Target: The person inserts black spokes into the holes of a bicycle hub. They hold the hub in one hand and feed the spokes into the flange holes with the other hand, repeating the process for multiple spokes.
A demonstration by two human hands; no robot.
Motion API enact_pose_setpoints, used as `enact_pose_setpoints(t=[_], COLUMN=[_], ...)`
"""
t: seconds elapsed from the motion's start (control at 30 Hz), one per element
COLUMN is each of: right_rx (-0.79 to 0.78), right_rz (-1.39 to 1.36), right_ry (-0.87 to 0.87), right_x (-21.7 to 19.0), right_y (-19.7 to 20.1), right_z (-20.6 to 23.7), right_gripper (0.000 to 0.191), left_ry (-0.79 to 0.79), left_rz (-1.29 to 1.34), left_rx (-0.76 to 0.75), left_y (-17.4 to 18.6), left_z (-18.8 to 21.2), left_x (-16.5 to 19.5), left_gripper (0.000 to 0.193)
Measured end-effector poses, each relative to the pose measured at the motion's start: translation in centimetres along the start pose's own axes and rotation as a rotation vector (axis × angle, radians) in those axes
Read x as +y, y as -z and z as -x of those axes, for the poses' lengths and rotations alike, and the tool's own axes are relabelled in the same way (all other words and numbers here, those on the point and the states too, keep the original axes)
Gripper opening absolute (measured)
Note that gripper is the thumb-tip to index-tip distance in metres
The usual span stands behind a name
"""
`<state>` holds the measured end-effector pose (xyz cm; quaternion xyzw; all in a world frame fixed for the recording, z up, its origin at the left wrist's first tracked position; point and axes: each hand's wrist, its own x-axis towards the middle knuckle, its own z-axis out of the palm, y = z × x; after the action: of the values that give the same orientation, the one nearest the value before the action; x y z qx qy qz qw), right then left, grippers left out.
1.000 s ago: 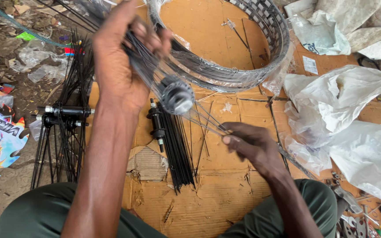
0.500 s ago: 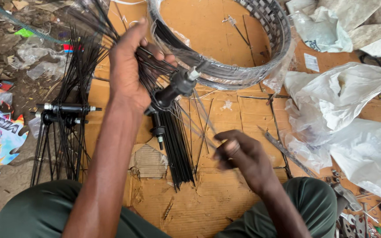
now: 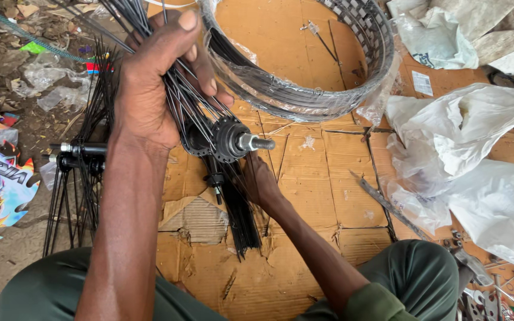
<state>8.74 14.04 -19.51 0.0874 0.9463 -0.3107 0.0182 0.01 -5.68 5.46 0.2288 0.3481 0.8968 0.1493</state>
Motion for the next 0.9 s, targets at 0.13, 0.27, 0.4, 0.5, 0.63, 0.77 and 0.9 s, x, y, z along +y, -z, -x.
enact_pose_setpoints(t=[0.13, 0.27, 0.4, 0.5, 0.63, 0.77, 0.9], right_rx=[-0.035, 0.014, 0.044, 0.148, 0.367, 0.409, 0.261], right_rz=[-0.168, -0.507, -0.786, -0.810, -0.781, -0.704, -0.763], right_ry=[-0.193, -0.343, -0.393, -0.302, -0.002, 0.148, 0.152], right_x=[-0.5, -0.5, -1.5, -2.8, -3.8, -3.6, -2.8], right_y=[1.0, 4.9, 9.4, 12.3, 15.1, 15.3, 14.6], right_z=[0.2, 2.0, 3.9, 5.7, 8.6, 10.1, 10.0], right_gripper=[0.025, 0.016, 0.018, 0.023, 0.029, 0.028, 0.027], left_ry=[0.019, 0.027, 0.013, 0.055, 0.097, 0.138, 0.189], left_rz=[0.012, 0.078, 0.133, 0.155, 0.162, 0.186, 0.227], left_rx=[0.056, 0.078, 0.080, 0.099, 0.124, 0.075, 0.067], left_y=[0.2, 0.8, 1.1, 1.2, 0.6, 0.1, -0.2], left_z=[0.0, -0.5, -0.9, -0.9, -0.9, -0.8, -0.7], left_x=[0.2, -0.4, -1.4, -2.0, -2.7, -3.4, -4.2], left_gripper=[0.024, 0.028, 0.031, 0.032, 0.030, 0.030, 0.025])
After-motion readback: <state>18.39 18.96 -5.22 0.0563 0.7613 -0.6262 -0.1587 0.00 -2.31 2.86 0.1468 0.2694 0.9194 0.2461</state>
